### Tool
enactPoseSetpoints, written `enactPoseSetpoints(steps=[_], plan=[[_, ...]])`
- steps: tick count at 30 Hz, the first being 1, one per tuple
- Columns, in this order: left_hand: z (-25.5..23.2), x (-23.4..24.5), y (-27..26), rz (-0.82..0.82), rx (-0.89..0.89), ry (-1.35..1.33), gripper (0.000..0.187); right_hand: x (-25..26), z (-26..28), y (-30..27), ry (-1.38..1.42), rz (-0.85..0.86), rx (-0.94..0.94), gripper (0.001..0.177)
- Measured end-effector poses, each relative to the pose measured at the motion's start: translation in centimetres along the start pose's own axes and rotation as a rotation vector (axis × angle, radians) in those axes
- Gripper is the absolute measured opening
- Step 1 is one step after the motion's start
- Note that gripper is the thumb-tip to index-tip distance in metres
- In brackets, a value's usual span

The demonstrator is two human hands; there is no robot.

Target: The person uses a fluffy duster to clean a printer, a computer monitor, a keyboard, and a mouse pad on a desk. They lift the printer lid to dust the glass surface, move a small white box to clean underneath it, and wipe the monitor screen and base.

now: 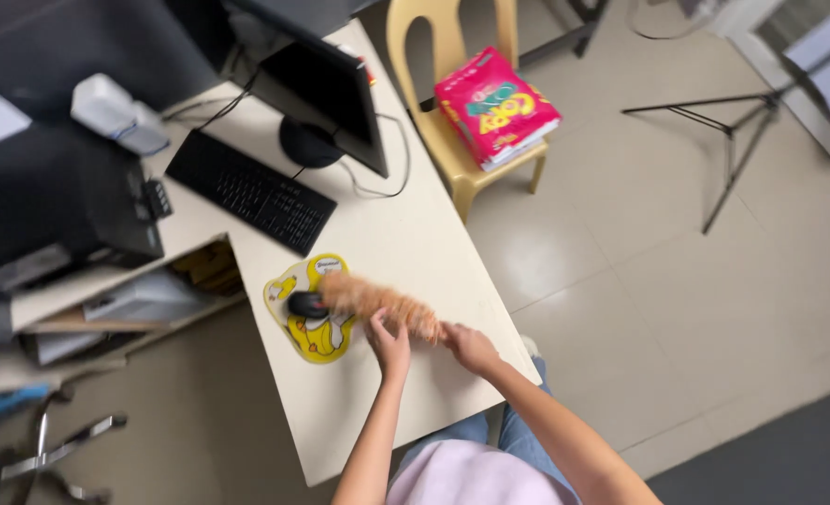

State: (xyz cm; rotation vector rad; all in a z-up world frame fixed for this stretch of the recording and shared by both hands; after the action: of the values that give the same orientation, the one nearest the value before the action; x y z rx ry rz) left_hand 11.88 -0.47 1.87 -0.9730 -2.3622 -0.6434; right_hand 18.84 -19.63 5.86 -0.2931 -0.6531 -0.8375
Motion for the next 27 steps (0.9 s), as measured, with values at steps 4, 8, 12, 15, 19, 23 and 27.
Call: enactPoseSetpoints(steps=[4, 8, 12, 15, 19, 23, 27], plan=[[-1.7, 0.1, -0.7, -0.095, 0.116, -0.026, 0.055, -0.8, -2.7, 2.2, 0.217, 0.302, -0.745, 0.021], [-4.3, 0.4, -2.0, -0.156, 0.25, -0.093, 0.056, -1.0, -3.0, 2.4, 0.5, 0.125, -0.744, 0.022], [-4.7, 0.0, -2.6, -0.263, 0.347, -0.115, 0.053, -3.0, -0.5, 5.3, 0.237, 0.168, 0.136, 0.037], [-4.1, -0.2, -4.4, -0.295, 0.419, -0.111, 0.052, -3.9, -4.2, 10.2, 0.203, 0.369, -0.365, 0.026], [-4.3, 0.0, -5.1, -0.256, 0.437, -0.103, 0.052, -1.1, -3.8, 10.7, 0.363, 0.298, -0.642, 0.024], [-3.7, -0.7, -5.9, -0.206, 0.417, -0.167, 0.048, 0.0, -2.4, 8.1, 0.403, 0.256, -0.598, 0.024], [-2.7, -1.5, -4.7, -0.141, 0.356, -0.141, 0.042, -3.0, -2.7, 6.9, 0.154, 0.387, -0.231, 0.034]])
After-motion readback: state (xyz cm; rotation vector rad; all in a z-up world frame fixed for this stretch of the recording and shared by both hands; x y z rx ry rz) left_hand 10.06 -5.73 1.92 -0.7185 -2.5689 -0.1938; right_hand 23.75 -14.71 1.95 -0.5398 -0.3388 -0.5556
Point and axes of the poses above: each hand's wrist, its own y-axis towards the middle knuckle, its own x-axis out of the back of the hand, z = x × y, the point moved 7 cm from there along y, towards the middle knuckle, and after that the axes turned 11 degrees about -x, right-handed, at the moved point
